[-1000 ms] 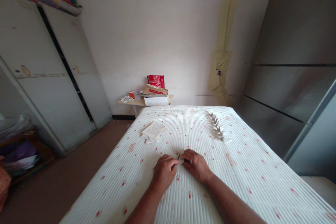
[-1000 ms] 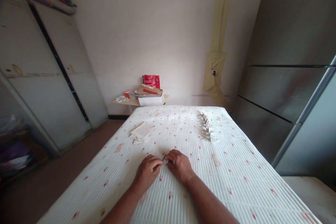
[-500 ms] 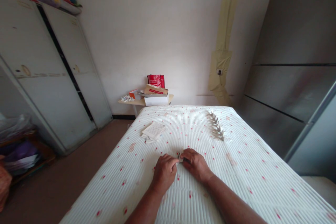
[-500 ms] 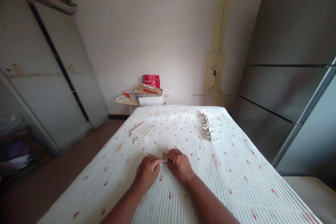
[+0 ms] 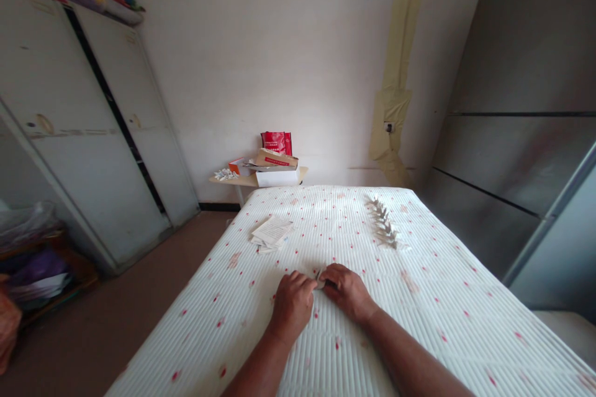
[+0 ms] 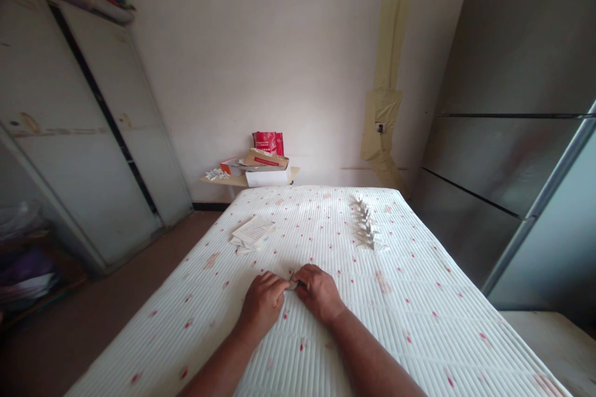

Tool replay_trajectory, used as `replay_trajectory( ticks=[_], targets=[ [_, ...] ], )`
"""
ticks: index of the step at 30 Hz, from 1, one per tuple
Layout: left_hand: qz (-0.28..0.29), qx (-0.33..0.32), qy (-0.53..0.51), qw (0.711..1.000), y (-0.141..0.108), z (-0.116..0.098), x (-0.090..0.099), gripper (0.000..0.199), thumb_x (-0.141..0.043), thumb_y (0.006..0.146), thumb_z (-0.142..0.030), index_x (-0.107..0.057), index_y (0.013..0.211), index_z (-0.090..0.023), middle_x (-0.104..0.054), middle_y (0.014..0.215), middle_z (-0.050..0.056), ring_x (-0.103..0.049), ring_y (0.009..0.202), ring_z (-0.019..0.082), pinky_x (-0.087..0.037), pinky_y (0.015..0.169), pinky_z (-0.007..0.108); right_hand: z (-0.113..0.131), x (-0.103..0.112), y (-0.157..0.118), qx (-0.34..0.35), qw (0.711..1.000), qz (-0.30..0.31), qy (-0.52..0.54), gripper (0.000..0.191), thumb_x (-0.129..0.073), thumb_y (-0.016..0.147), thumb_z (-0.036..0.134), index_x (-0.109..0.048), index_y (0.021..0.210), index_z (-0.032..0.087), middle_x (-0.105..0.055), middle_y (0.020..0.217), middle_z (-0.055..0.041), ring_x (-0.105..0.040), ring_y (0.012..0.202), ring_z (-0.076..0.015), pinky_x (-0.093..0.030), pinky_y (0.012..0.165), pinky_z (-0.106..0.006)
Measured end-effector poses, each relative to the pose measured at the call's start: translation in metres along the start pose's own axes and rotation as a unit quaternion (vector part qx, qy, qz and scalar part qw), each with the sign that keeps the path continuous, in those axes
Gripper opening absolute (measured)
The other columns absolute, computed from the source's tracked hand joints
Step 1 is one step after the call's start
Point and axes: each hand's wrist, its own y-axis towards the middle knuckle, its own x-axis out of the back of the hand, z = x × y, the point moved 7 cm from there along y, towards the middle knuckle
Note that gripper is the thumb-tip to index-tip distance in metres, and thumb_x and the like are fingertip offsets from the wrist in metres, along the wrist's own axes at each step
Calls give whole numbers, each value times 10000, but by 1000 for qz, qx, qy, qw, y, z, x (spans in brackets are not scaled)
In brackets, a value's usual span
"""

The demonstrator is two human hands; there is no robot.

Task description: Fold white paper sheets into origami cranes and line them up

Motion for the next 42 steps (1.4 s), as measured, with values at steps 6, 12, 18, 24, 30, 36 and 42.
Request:
replay_trajectory(
  ticks=[6, 12, 18, 24, 30, 36, 42],
  targets=[
    [-1, 0, 17, 1000, 0, 0, -1, 241, -483, 731, -32, -648, 793, -197, -618, 726, 44, -526, 761, 194, -360, 674, 317, -2, -1, -1, -4, 1000, 0, 3, 208, -525, 732, 56, -623, 852, 195, -623, 832, -32, -568, 822, -153, -435, 739, -241],
    [-4, 21, -7, 1000, 0, 7, -4, 266, -463, 729, -7, -648, 790, -189, -623, 731, 36, -531, 767, 183, -391, 710, 308, -3, -2, -1, -7, 1000, 5, 1, 202, -527, 734, 64, -625, 853, 194, -624, 830, -28, -570, 811, -149, -431, 724, -234],
    [-14, 27, -37, 999, -2, 11, -2, 288, -460, 726, 6, -654, 802, -193, -632, 731, 23, -532, 760, 168, -409, 738, 296, -2, 0, -1, -17, 1000, 10, 1, 198, -523, 733, 64, -627, 844, 190, -624, 827, -27, -572, 797, -143, -425, 709, -225],
    [-16, 23, -42, 999, -2, 13, -3, 282, -476, 720, 9, -655, 792, -197, -631, 731, 16, -532, 760, 164, -411, 724, 286, -6, -4, -1, -15, 1000, 10, 9, 199, -530, 727, 63, -632, 841, 191, -627, 824, -28, -574, 800, -146, -428, 720, -230],
    [-9, 9, -8, 1000, -1, 10, -2, 232, -495, 744, -28, -643, 783, -202, -617, 720, 12, -522, 749, 163, -394, 712, 289, -6, -4, 0, -11, 1000, 3, 12, 189, -532, 737, 78, -631, 845, 198, -625, 821, -27, -575, 799, -148, -431, 721, -232],
    [-7, 13, 46, 999, -2, 9, -1, 177, -484, 807, -123, -603, 696, -193, -592, 710, 17, -509, 744, 168, -358, 689, 298, -5, -2, -2, -15, 1000, 8, 5, 206, -546, 722, 80, -631, 870, 196, -627, 835, -32, -579, 802, -154, -434, 723, -235],
    [-5, 32, 38, 999, -1, 15, -1, 146, -502, 757, -73, -570, 685, -181, -586, 716, 9, -506, 751, 158, -346, 683, 283, -2, -3, -3, 4, 1000, 19, 0, 255, -497, 747, 72, -633, 918, 203, -640, 866, -29, -578, 835, -150, -425, 759, -236]
  ],
)
